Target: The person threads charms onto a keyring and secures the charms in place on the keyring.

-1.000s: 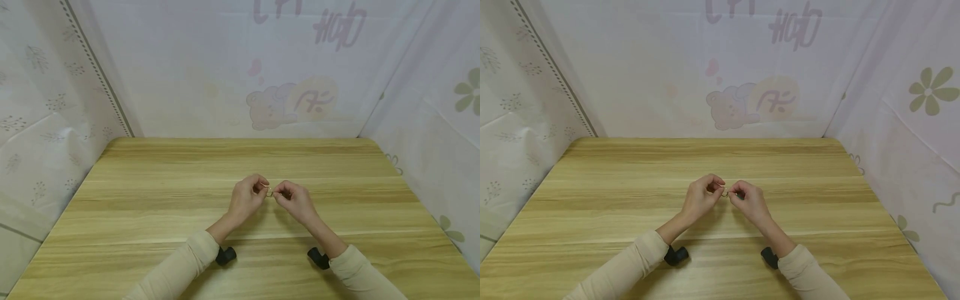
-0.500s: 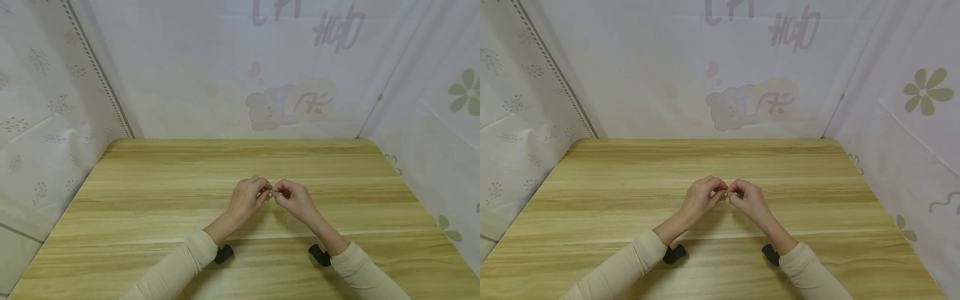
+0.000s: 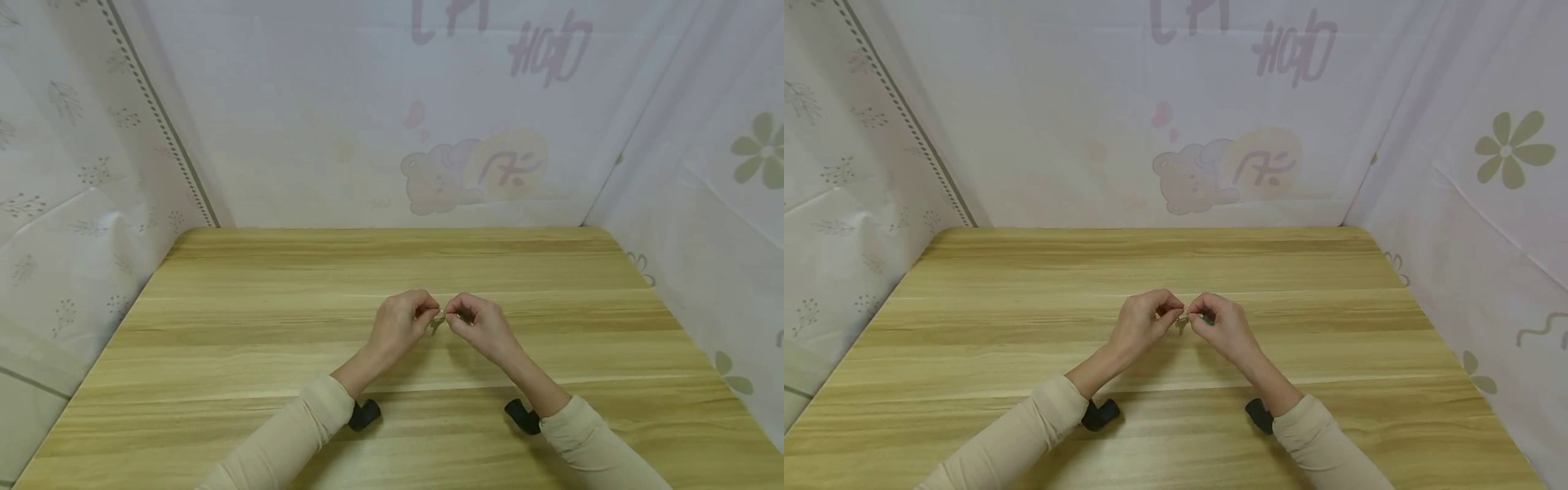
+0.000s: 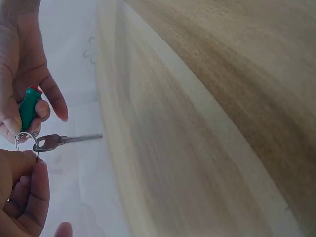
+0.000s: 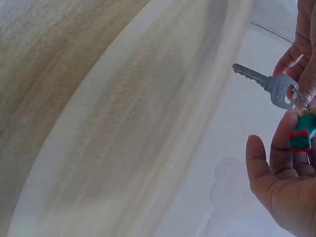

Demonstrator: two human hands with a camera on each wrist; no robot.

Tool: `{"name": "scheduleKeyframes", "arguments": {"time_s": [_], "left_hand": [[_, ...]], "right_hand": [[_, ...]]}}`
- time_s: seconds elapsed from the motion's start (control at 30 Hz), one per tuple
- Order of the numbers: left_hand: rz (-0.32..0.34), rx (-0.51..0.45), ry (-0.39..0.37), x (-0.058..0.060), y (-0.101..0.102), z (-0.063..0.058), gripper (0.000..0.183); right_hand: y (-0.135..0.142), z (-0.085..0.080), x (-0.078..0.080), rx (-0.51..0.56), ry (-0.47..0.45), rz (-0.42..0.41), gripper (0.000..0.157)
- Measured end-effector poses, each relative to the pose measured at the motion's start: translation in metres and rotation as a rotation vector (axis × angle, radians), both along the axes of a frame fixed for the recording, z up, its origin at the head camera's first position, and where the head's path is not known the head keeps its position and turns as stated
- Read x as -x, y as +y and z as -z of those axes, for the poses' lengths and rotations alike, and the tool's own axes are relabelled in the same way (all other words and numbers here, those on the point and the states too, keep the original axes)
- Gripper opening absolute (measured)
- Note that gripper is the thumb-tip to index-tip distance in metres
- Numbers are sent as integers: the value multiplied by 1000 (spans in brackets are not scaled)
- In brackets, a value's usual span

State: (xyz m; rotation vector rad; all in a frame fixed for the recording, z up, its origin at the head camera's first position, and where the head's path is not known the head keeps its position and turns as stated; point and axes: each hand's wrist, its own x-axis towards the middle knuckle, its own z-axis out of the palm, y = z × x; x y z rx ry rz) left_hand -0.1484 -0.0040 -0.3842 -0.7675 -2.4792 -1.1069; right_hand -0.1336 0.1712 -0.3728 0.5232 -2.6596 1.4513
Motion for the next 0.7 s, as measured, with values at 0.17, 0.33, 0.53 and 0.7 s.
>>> {"name": "scheduleKeyframes", "arguments": {"time_s": [0.17, 0.33, 0.53, 0.7], "left_hand": [[3, -46, -76, 0, 0, 1, 3], [-2, -60, -105, -1, 0, 1, 5], [-23, 98, 85, -2, 2, 1, 7], [-42, 144, 306, -2, 2, 2, 10]], "right_hand": [[1, 1, 0, -5, -5, 0, 3], [2, 2, 0, -22, -21, -7, 3], [2, 3, 0, -56, -9, -14, 7], [1, 2, 1, -63, 15, -23, 6]]}}
